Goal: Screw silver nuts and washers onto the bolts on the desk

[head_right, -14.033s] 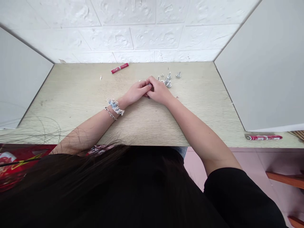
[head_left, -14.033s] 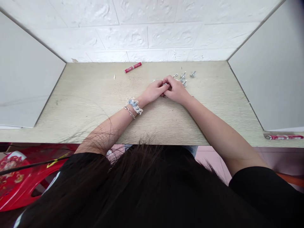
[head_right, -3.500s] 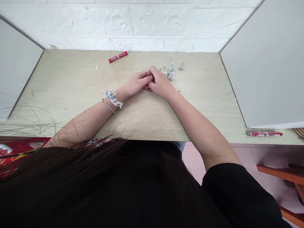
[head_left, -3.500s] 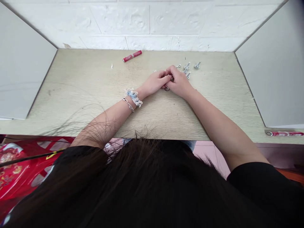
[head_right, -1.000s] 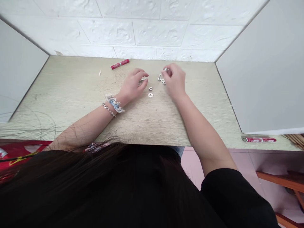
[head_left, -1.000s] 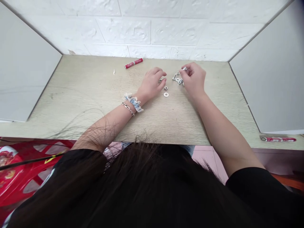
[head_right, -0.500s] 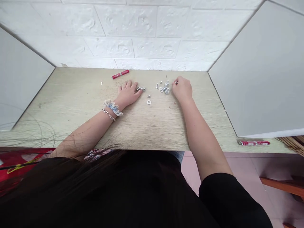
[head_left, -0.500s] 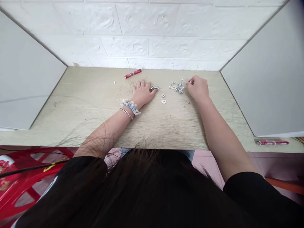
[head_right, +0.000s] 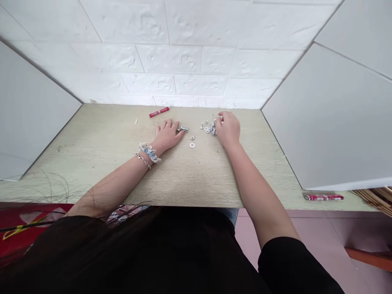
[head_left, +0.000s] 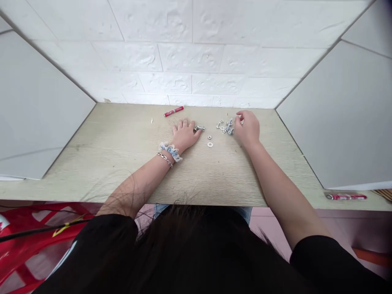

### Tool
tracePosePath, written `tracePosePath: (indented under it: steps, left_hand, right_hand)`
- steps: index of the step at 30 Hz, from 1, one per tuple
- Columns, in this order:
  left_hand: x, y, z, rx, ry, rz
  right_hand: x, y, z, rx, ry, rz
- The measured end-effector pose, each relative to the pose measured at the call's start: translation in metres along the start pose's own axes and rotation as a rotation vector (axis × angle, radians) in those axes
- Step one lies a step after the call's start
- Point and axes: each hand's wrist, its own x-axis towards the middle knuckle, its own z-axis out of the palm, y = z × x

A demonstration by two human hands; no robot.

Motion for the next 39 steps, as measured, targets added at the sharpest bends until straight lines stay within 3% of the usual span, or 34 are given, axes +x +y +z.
tracePosePath:
  steps: [4,12,20,26,30,32,35,39]
  left_hand:
    - [0.000,-0.001,0.000,0.000,0.000,-0.008]
    - [-0.001,-0.001,0.001,0.038,-0.010,0.026]
    - [0.009,-0.008,0.002,0.008,0.060,0.261]
    - [0.011,-0.008,0.004,-0.054,0.070,0.278]
    - [0.012,-0.009,0.001,-0.137,0.057,0.256]
    - [0.013,-0.014,-0.005,-0.169,0.003,0.247]
    - [0.013,-0.027,-0.019,-0.172,-0.169,0.292]
    - [0.010,-0.037,-0.027,-0.142,-0.161,0.254]
  right_hand:
    - [-0.007,-0.012,0.009,0.136,-0.035,-0.125]
    - [-0.025,-0.037,0.016,0.051,-0.389,-0.393]
    - [-0.033,-0.042,0.017,-0.006,-0.405,-0.363]
    - [-0.028,-0.043,0.007,0.081,-0.341,-0.419]
    - [-0.032,-0.050,0.004,0.061,-0.447,-0.404]
    - [-0.034,-0.053,0.005,0.047,-0.513,-0.402]
    - [-0.036,-0.055,0.006,0.054,-0.591,-0.377]
    - [-0.033,-0.055,0.002,0.075,-0.640,-0.272]
